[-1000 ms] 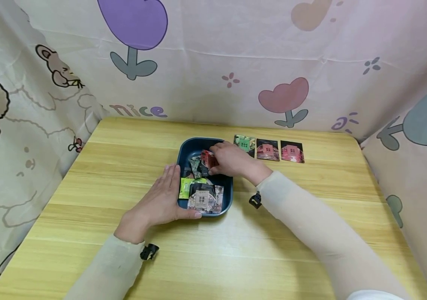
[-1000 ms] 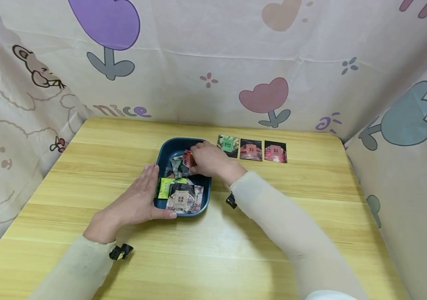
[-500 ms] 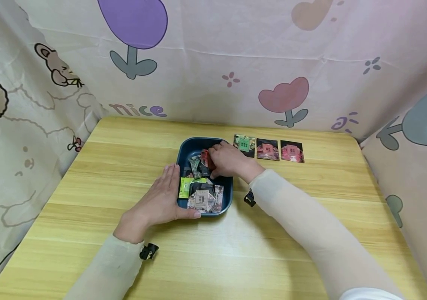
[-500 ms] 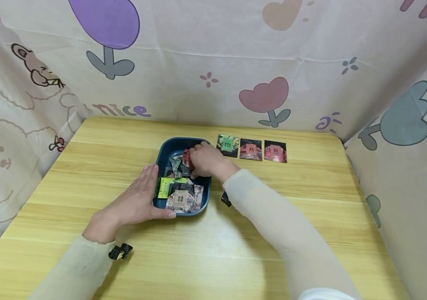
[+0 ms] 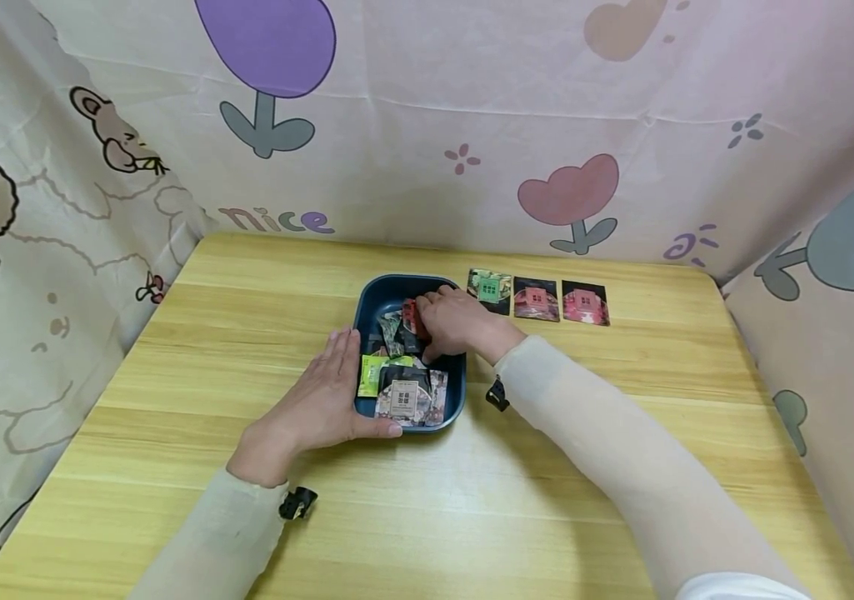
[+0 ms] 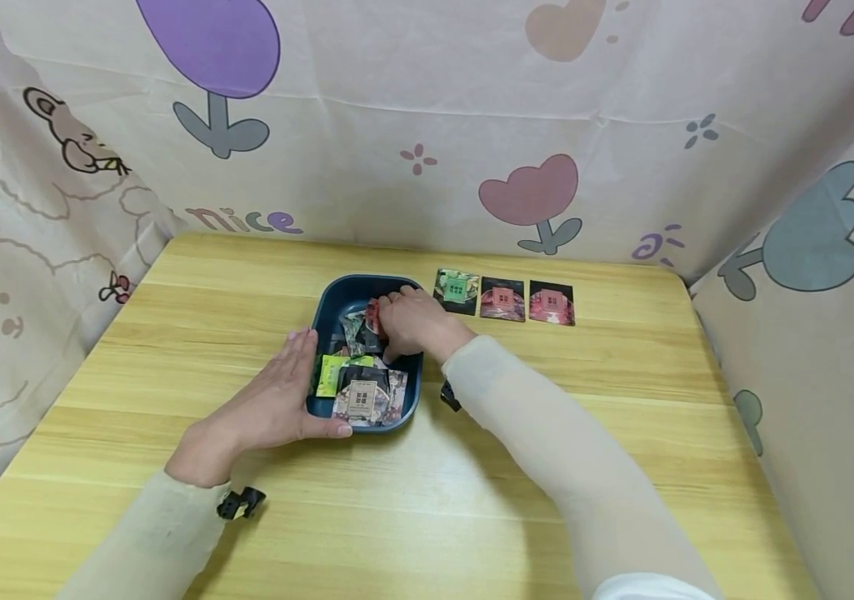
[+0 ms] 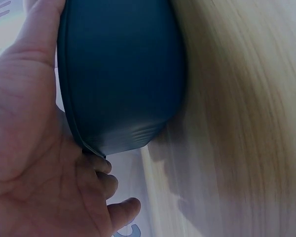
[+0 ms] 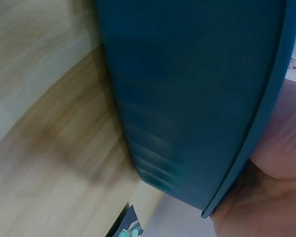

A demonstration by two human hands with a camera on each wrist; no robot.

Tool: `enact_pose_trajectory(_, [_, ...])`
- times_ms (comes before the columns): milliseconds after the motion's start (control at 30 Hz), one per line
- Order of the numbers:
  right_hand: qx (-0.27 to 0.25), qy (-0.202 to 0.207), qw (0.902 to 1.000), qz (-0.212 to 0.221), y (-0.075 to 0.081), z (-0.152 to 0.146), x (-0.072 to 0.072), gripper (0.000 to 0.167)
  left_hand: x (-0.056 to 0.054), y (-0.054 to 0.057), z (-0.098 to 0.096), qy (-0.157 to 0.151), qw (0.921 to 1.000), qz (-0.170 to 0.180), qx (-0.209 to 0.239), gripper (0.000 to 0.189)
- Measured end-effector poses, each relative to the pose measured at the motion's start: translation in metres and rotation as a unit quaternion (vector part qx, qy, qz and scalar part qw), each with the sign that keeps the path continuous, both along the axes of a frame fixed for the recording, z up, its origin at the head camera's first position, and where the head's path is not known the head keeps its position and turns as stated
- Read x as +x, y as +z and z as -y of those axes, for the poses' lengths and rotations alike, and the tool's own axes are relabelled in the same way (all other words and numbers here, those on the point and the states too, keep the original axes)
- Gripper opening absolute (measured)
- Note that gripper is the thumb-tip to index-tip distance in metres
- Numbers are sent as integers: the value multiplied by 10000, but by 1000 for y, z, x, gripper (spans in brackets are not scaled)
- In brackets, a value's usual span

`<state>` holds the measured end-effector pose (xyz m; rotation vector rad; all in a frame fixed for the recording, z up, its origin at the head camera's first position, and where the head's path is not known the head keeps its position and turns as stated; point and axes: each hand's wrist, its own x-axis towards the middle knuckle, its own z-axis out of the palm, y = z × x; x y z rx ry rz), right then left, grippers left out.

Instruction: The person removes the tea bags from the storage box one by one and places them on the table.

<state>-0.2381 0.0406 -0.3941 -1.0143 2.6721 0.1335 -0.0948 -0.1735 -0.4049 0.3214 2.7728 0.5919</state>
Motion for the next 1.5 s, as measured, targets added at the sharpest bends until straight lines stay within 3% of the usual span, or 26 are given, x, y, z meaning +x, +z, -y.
enact_pose_trajectory(567, [196,151,9995,-198,-2,1,-1,103,-1,0,0,-23,10000,19,23,151])
enact_pose_trajectory(933, [188,-27,9998,-28,-1,2,2,103,0,0,1,-14,10000,34,80,150])
enact_pose_trajectory(1167, [46,26,9997,-253,-5,2,1,108,0,1,1,-2,10000,9,46,150])
enact_pose_trajectory(1500, [-381,36,9992,-94,-6,0,-3,111,1,0,1,-10,10000,33,7,150])
